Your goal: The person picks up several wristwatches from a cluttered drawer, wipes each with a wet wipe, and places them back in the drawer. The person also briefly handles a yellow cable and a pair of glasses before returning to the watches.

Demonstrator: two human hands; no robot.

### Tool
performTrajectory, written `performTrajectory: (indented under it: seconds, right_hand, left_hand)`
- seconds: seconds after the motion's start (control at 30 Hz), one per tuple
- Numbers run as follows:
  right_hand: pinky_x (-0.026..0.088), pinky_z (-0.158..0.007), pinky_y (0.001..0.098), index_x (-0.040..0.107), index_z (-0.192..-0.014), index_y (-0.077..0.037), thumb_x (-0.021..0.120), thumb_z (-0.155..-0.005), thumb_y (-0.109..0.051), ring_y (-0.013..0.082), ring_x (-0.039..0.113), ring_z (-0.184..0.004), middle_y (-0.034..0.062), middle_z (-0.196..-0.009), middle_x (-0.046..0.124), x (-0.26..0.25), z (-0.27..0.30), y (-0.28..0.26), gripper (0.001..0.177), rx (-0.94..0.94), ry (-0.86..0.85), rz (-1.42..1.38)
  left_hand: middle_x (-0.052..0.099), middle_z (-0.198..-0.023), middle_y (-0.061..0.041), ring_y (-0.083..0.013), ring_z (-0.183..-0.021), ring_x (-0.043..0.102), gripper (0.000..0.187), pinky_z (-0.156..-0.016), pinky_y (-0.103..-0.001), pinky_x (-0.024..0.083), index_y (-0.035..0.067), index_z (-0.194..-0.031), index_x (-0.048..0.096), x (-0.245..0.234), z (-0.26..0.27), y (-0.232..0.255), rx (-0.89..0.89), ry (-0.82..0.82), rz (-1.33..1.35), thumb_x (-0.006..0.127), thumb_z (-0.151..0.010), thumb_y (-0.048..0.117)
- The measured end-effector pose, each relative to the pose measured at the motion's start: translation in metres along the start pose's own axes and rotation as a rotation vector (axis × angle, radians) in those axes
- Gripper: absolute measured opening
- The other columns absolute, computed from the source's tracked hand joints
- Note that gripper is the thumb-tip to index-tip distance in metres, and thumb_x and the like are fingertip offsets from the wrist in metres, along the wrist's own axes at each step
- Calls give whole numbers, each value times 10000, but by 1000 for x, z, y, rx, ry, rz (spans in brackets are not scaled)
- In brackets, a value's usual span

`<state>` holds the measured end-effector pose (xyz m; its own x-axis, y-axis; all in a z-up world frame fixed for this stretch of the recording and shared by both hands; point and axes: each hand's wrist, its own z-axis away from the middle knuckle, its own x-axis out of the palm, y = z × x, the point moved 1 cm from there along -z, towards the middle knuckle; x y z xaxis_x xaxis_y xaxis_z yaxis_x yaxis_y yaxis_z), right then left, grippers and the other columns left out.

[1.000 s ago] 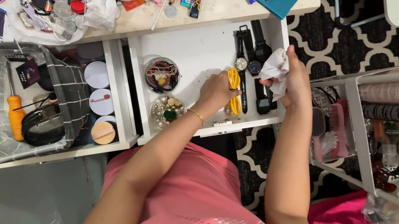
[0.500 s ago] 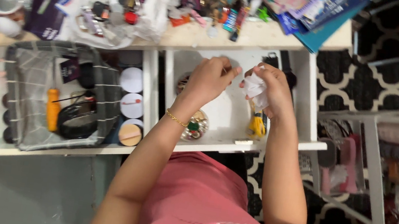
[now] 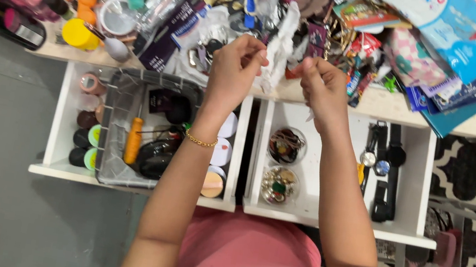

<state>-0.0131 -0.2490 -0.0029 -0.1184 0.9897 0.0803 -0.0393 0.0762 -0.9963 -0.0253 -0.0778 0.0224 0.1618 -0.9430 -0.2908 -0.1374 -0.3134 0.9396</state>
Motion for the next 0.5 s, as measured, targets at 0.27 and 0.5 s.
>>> performTrajectory:
  seconds: [0.27, 0.5]
  right_hand:
    - [428, -636, 300, 674, -918, -164, 670, -804, -131, 202, 543, -638, 16, -639, 582, 29, -59, -31, 119, -392, 82, 733]
    - [403, -511, 275, 646, -898, -123, 586, -869, -457, 155, 504, -623, 14, -808, 512, 55, -110, -37, 341, -190, 290, 1198]
  left_hand:
    - [672, -719, -54, -152, -574, 645, 59, -549, -244, 501, 85, -853, 595, -42, -46, -15, 0, 139, -33, 556, -811, 98]
    - [635, -918, -47, -111, -735, 613, 115, -640, -189, 541, 73, -930, 599, -38, -73, -7, -181, 57, -153, 556, -824, 67]
